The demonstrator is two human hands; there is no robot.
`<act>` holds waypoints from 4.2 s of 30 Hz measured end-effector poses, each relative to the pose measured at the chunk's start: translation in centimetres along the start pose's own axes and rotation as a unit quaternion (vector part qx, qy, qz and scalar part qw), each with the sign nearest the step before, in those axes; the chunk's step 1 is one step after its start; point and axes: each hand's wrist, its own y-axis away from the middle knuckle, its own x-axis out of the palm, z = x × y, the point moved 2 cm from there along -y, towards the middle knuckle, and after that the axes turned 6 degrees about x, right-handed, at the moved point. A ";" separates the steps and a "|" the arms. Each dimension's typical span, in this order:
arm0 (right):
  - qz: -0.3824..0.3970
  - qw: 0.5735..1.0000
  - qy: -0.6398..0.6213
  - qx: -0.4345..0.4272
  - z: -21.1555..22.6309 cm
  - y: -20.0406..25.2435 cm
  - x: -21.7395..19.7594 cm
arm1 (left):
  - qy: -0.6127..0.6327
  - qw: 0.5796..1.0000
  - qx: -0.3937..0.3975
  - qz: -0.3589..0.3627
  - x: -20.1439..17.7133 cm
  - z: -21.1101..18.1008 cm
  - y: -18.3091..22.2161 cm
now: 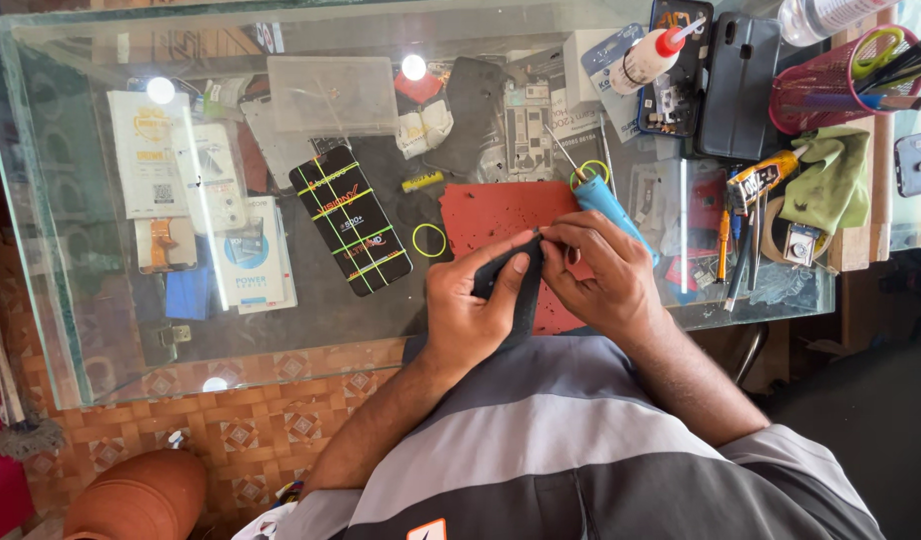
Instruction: The person works on a black smartphone back cover, using a blue soldering iron to heat the camera module area and a small metal tool to pry and remove the camera assembly. The person then handles the camera module and the back cover separately, appearing to clean or adjust the components.
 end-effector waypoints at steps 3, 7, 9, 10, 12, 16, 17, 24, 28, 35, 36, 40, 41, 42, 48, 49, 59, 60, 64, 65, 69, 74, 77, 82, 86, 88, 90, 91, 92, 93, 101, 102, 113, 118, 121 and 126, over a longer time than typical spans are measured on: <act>0.033 0.999 -0.039 -0.006 -1.5 1.2 -0.3 | -0.020 1.000 0.002 0.013 -0.1 -0.5 0.1; 0.102 0.992 -0.072 0.005 -2.3 1.0 -1.6 | -0.044 0.998 -0.020 0.047 0.1 -0.9 0.1; 0.137 0.987 -0.085 0.000 -2.6 0.7 -2.1 | -0.045 0.997 0.006 0.062 0.3 -1.2 0.1; 0.139 0.987 -0.076 -0.001 -2.6 0.7 -2.3 | -0.040 0.997 0.007 0.066 0.4 -1.3 0.1; 0.142 0.988 -0.058 -0.004 -2.6 0.8 -2.5 | -0.030 0.997 0.010 0.072 0.6 -1.5 0.0; 0.150 0.984 -0.094 0.010 -3.3 1.0 -2.2 | -0.034 0.996 0.033 0.076 0.8 -1.6 0.2; 0.138 0.983 -0.121 0.025 -3.6 1.1 -2.2 | -0.016 0.997 0.015 0.074 0.8 -1.4 0.2; 0.064 0.978 -0.193 0.035 -3.7 1.8 -1.3 | 0.054 0.996 -0.057 0.047 0.6 -0.3 -0.1; 0.080 0.989 -0.120 0.040 -3.5 1.8 -1.3 | -0.009 0.997 -0.045 0.064 0.8 -0.4 0.0; 0.041 0.999 -0.021 -0.016 -4.1 2.5 -0.9 | -0.014 0.996 -0.022 0.084 1.4 -0.6 -0.3; 0.029 0.999 -0.007 -0.026 -4.4 2.7 -0.6 | -0.014 0.996 -0.019 0.088 1.5 -0.5 -0.3; 0.047 0.982 -0.147 0.104 -6.2 3.4 0.5 | 0.061 0.992 -0.064 0.088 1.3 0.3 0.1; 0.053 0.965 -0.214 0.140 -6.3 3.7 0.8 | 0.077 0.991 -0.073 0.084 1.2 0.6 0.1; 0.059 0.943 -0.279 0.174 -6.5 3.7 1.0 | 0.092 0.989 -0.080 0.079 1.2 0.9 0.0; 0.089 0.956 -0.242 0.140 -6.8 3.6 1.7 | 0.058 0.989 -0.114 0.076 0.6 3.8 0.6; 0.080 0.945 -0.253 0.189 -7.3 3.9 1.9 | 0.080 0.986 -0.116 0.085 0.7 4.3 0.8; 0.040 0.793 -0.561 0.233 -4.9 1.1 0.3 | 0.553 0.790 -0.240 0.113 0.0 8.2 1.2; 0.047 0.802 -0.558 0.206 -4.6 1.2 0.2 | 0.683 0.671 -0.253 0.137 -0.3 8.0 1.1; 0.038 0.893 -0.417 0.163 -3.2 0.6 0.3 | 0.764 0.525 -0.317 0.201 0.8 7.5 1.0; 0.031 0.908 -0.391 0.145 -2.9 0.4 0.4 | 0.762 0.514 -0.333 0.211 0.9 7.4 1.1; 0.063 0.905 -0.397 0.142 -2.9 0.0 0.5 | 0.732 0.519 -0.375 0.235 1.2 7.3 1.4; 0.107 0.841 -0.458 0.266 -3.6 0.6 1.8 | 0.727 0.485 -0.411 0.259 2.3 8.3 2.0; 0.106 0.858 -0.404 0.298 -2.8 -0.1 1.8 | 0.714 0.488 -0.414 0.284 2.5 9.1 2.5; 0.054 0.901 -0.302 0.308 -2.7 0.0 2.3 | 0.681 0.532 -0.403 0.301 2.5 9.6 2.8; 0.013 0.861 -0.382 0.335 -3.8 0.8 3.5 | 0.645 0.589 -0.390 0.291 2.4 9.3 3.1; 0.012 0.841 -0.446 0.308 -3.9 0.7 3.7 | 0.548 0.721 -0.365 0.216 2.4 9.1 2.8; 0.032 0.827 -0.496 0.264 -3.8 0.3 3.6 | 0.339 0.893 -0.293 0.054 1.9 8.6 2.0; 0.037 0.824 -0.501 0.262 -3.6 0.0 3.6 | 0.289 0.929 -0.228 0.019 1.3 7.9 1.5; 0.041 0.822 -0.505 0.260 -3.3 -0.3 3.5 | 0.236 0.958 -0.163 -0.015 0.2 7.1 1.1; 0.045 0.819 -0.510 0.257 -3.0 -0.5 3.5 | 0.181 0.977 -0.097 -0.052 -0.8 6.3 0.7; 0.180 0.797 -0.517 0.255 -1.7 2.9 2.8 | 0.094 0.990 0.017 -0.107 -2.9 1.1 0.8; 0.187 0.792 -0.522 0.254 -1.8 3.1 2.8 | 0.082 0.990 0.027 -0.114 -2.9 0.8 0.7; 0.229 0.795 -0.525 0.198 -1.5 4.6 1.7 | 0.063 0.991 0.056 -0.102 -3.2 -0.1 2.3; 0.233 0.855 -0.428 0.176 -1.1 4.2 0.8 | 0.072 0.992 0.061 -0.079 -2.3 -1.3 2.7; 0.241 0.847 -0.445 0.160 -0.8 3.9 0.8 | 0.072 0.992 0.077 -0.074 -2.2 -1.5 2.9; 0.263 0.854 -0.423 0.150 -1.7 4.0 1.0 | 0.059 0.990 0.089 -0.092 -2.1 -1.8 2.5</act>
